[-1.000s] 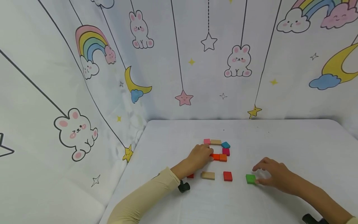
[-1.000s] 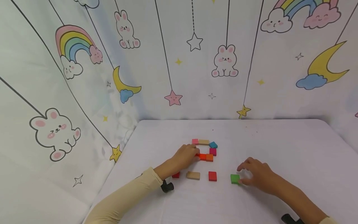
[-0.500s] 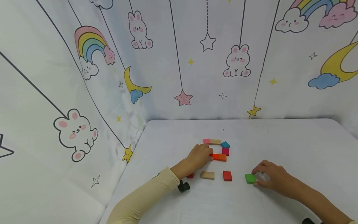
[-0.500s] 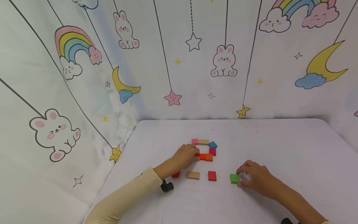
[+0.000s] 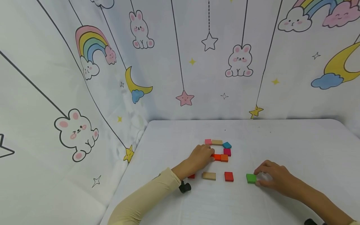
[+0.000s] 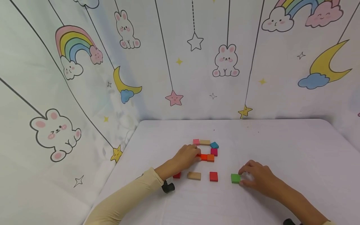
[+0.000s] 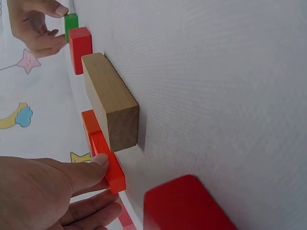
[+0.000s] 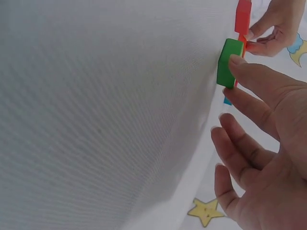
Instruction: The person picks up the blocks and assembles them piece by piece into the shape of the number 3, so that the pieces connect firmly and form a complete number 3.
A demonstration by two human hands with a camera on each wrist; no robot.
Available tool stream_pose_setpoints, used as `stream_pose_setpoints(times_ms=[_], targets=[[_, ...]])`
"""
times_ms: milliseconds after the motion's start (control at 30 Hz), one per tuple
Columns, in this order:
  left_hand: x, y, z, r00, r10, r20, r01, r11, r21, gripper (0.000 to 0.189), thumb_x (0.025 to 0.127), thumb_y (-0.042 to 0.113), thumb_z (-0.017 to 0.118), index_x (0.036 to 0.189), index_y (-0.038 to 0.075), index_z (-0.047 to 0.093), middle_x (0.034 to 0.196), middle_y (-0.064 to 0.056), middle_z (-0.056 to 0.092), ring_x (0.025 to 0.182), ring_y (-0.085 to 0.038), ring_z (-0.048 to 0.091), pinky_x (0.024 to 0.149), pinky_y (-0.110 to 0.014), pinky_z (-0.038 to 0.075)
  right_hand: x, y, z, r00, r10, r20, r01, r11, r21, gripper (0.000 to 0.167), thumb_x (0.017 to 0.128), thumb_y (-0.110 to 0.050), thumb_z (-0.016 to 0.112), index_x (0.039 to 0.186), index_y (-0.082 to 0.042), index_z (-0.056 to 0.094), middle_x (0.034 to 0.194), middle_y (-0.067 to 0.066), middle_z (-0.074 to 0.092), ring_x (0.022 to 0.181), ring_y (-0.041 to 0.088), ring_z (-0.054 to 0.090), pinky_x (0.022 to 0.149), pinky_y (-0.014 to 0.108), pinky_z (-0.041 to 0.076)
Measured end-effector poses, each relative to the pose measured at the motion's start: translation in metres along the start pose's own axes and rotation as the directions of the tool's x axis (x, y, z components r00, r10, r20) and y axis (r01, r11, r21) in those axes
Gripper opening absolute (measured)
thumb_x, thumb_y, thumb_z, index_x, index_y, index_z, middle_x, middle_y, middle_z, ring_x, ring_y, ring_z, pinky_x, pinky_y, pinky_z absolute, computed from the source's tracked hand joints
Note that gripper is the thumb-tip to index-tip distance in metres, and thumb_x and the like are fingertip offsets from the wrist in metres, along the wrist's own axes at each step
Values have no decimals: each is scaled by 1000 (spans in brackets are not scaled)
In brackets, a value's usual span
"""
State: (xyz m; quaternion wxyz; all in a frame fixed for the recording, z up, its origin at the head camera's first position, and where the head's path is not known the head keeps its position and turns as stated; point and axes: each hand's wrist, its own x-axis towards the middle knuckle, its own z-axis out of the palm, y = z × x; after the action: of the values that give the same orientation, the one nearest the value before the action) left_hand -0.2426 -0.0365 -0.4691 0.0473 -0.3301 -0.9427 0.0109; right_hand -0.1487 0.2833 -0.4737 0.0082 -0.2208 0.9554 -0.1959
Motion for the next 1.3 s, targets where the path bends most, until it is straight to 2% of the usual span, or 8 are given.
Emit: stream_pose_setpoints(times_ms=[233,667,800,1000,1133,1300], targets=[[-1,0,-2,1000,-8,6,8,1000,-3,26,100,37,74,118,18,78,108,2,73,100,-12,65,84,-22,51,9,0,3,1000,7,-20,-7,1000,-17,29,81,-33,91,105,-27,75,108,-8,63,102,21,66,76,42,47],[0,-1,-2,1000,4,0,-4,1000,2,24,101,36,73,116,18,78,108,2,73,99,-13,65,83,-22,51,28,-8,8,999,-17,-42,15,999,-37,26,83,-30,90,104,-24,76,104,-6,63,97,18,64,75,41,49],[-1,-1,-2,1000,9,-4,-9,1000,8,24,101,36,73,116,18,78,107,2,73,98,-12,65,82,-22,51,34,-11,8,999,-12,-38,11,999,-36,26,83,-30,90,104,-23,77,104,-3,64,97,19,64,75,43,52],[-1,-1,-2,1000,12,-15,-12,1000,15,25,100,36,74,116,18,78,106,2,73,96,-12,65,81,-22,51,42,-13,9,1000,11,-23,-12,1000,-23,28,82,-31,90,105,-21,77,105,-2,64,99,20,64,75,43,49],[0,0,-1,1000,12,-19,-12,1000,20,24,100,37,74,116,19,78,107,2,74,97,-12,65,80,-21,50,46,-15,8,1000,20,-11,-20,1000,-9,31,81,-31,91,106,-20,77,105,0,64,99,21,64,76,46,55],[-1,0,0,1000,14,-23,-13,1000,23,24,100,37,74,115,18,79,106,2,74,95,-11,65,78,-20,50,51,-18,8,1000,10,2,-10,1000,4,32,81,-30,91,108,-19,77,106,1,65,99,21,64,77,49,58]])
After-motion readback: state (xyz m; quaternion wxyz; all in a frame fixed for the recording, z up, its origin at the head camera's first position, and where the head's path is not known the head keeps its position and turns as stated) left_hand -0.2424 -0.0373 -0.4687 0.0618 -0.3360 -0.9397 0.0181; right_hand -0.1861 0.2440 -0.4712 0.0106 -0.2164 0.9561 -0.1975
